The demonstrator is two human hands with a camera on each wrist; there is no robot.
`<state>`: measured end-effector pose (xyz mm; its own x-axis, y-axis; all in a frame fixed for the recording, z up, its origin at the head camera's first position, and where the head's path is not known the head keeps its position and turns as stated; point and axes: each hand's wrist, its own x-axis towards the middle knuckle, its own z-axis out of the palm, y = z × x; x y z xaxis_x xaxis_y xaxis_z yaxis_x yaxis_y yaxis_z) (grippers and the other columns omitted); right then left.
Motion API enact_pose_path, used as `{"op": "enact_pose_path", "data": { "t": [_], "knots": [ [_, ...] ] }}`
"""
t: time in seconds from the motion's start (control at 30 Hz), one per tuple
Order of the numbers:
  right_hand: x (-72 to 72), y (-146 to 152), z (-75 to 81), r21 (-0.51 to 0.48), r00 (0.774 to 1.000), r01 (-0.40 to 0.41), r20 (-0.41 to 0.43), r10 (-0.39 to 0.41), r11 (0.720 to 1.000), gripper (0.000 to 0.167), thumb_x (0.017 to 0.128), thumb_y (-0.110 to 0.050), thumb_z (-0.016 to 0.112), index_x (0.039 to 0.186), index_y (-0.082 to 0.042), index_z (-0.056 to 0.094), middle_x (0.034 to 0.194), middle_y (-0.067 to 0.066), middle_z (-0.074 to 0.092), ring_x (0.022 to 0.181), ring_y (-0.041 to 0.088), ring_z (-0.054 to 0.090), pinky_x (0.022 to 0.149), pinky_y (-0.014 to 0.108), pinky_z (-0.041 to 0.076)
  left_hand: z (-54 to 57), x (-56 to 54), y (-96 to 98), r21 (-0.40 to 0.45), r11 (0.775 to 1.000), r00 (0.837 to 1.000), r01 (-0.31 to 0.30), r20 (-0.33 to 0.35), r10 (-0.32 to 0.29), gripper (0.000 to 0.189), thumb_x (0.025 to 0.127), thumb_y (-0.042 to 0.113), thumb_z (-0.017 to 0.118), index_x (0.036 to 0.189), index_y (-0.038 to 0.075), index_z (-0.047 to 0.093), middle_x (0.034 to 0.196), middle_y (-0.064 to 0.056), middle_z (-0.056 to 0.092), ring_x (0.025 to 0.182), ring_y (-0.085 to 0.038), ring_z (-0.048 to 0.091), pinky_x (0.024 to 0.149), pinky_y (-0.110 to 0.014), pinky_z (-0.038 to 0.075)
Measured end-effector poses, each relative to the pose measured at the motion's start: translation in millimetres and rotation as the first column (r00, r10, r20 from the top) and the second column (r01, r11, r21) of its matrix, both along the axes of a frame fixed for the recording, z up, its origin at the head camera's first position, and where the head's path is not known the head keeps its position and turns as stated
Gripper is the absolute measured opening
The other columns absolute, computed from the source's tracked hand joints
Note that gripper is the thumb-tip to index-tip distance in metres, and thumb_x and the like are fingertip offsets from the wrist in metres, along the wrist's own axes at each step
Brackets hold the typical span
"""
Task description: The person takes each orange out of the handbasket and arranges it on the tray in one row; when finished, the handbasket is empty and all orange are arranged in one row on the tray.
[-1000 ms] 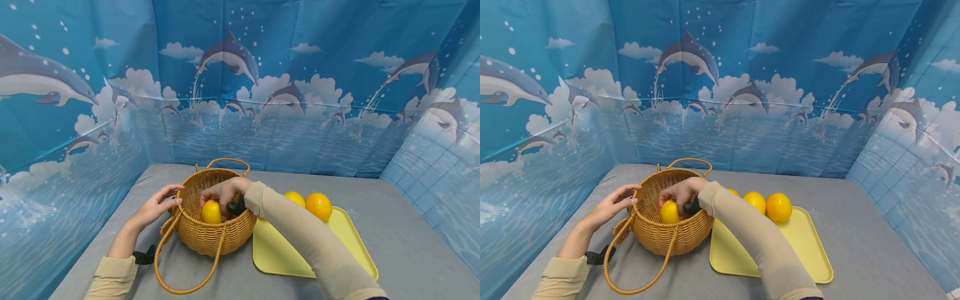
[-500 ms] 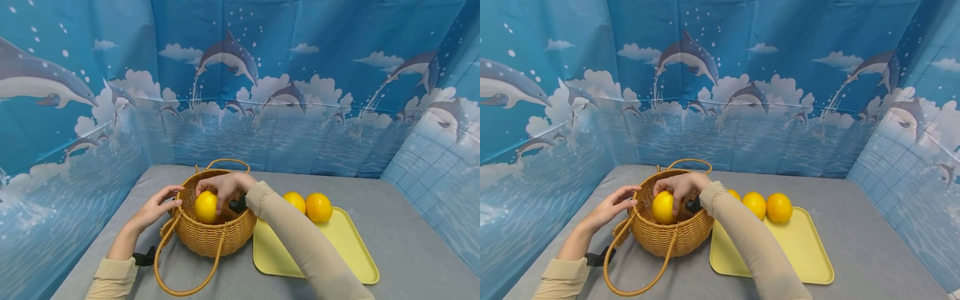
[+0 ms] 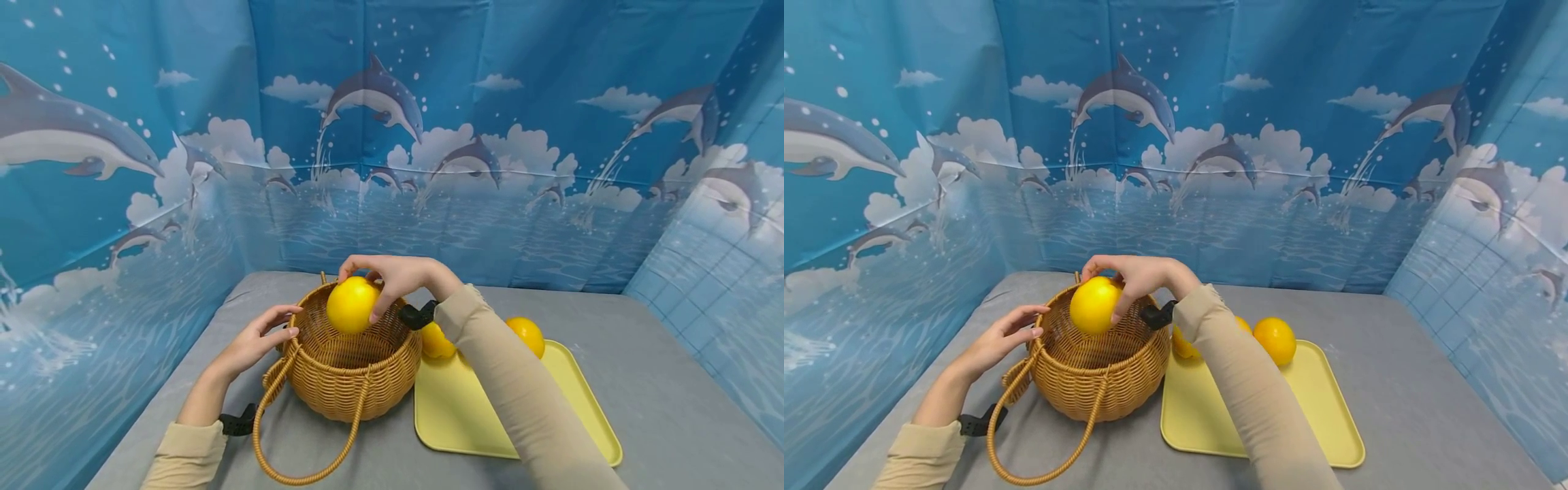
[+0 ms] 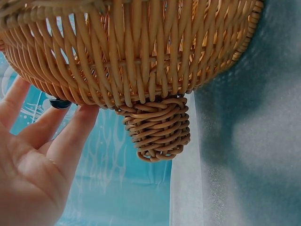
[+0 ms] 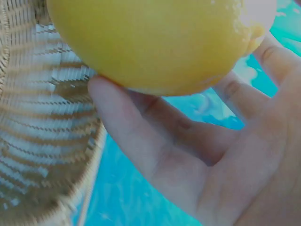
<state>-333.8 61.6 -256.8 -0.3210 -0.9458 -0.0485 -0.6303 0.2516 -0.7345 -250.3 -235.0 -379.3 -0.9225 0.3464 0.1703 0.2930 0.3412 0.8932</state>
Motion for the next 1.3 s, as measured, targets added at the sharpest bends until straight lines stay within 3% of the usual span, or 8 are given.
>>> {"op": "enact_pose_path", "data": {
  "t": [0.27, 0.57, 0.7, 0.97, 1.3],
  "knots": [
    [12.6, 53, 13.9, -0.107, 0.997, 0.080, -0.012, -0.082, 0.991, 0.066, 0.072, -0.007, 0.082, 0.125, -0.012, 0.042, 0.134, 0.006, 0.037, 0.106, 0.032, 0.049, 0.083, 0.042, 0.049, -0.7, -0.5, -1.0, 0.015, 1.000, 1.000, 0.010, -0.007, -0.010, 0.045, 0.096, 0.027, 0.055, 0.136, 0.010, 0.045, 0.144, -0.015, 0.036, 0.132, -0.037, 0.030, 0.091, -0.054, 0.040],
    [32.0, 121, 7.6, -0.183, 0.976, 0.204, -0.042, -0.215, 0.962, 0.065, 0.075, -0.006, 0.079, 0.127, -0.012, 0.041, 0.132, 0.008, 0.038, 0.108, 0.033, 0.049, 0.085, 0.048, 0.046, -0.5, -0.6, -0.8, 0.027, 1.000, 1.000, 0.004, 0.000, -0.004, 0.045, 0.096, 0.026, 0.055, 0.136, 0.008, 0.045, 0.144, -0.015, 0.035, 0.131, -0.037, 0.030, 0.092, -0.058, 0.038],
    [41.0, 155, -0.1, -0.200, 0.959, 0.265, -0.049, -0.279, 0.943, 0.064, 0.077, -0.005, 0.077, 0.128, -0.012, 0.040, 0.131, 0.009, 0.039, 0.108, 0.034, 0.050, 0.086, 0.049, 0.046, -0.8, -0.4, -0.9, 0.029, 1.000, 1.000, 0.007, 0.002, -0.007, 0.045, 0.096, 0.026, 0.055, 0.136, 0.009, 0.045, 0.144, -0.015, 0.035, 0.131, -0.036, 0.030, 0.092, -0.057, 0.037],
    [61.1, 219, -21.6, -0.196, 0.908, 0.394, -0.066, -0.413, 0.898, 0.064, 0.078, -0.003, 0.075, 0.130, -0.010, 0.038, 0.128, 0.010, 0.043, 0.102, 0.023, 0.056, 0.083, 0.038, 0.050, -3.0, -1.9, -1.1, 0.019, 1.000, 1.000, 0.011, -0.001, -0.011, 0.044, 0.096, 0.027, 0.055, 0.136, 0.010, 0.045, 0.144, -0.013, 0.034, 0.132, -0.036, 0.029, 0.093, -0.058, 0.036],
    [87.5, 283, -65.5, -0.255, 0.835, 0.512, -0.075, -0.545, 0.820, 0.067, 0.078, 0.005, 0.072, 0.132, -0.002, 0.035, 0.128, -0.005, 0.040, 0.102, 0.010, 0.056, 0.077, 0.031, 0.052, -2.3, -2.8, -2.5, 0.024, 1.000, 1.000, 0.018, -0.007, -0.018, 0.046, 0.097, 0.025, 0.054, 0.137, 0.007, 0.044, 0.145, -0.014, 0.034, 0.133, -0.036, 0.028, 0.094, -0.059, 0.034]
  ]
}}
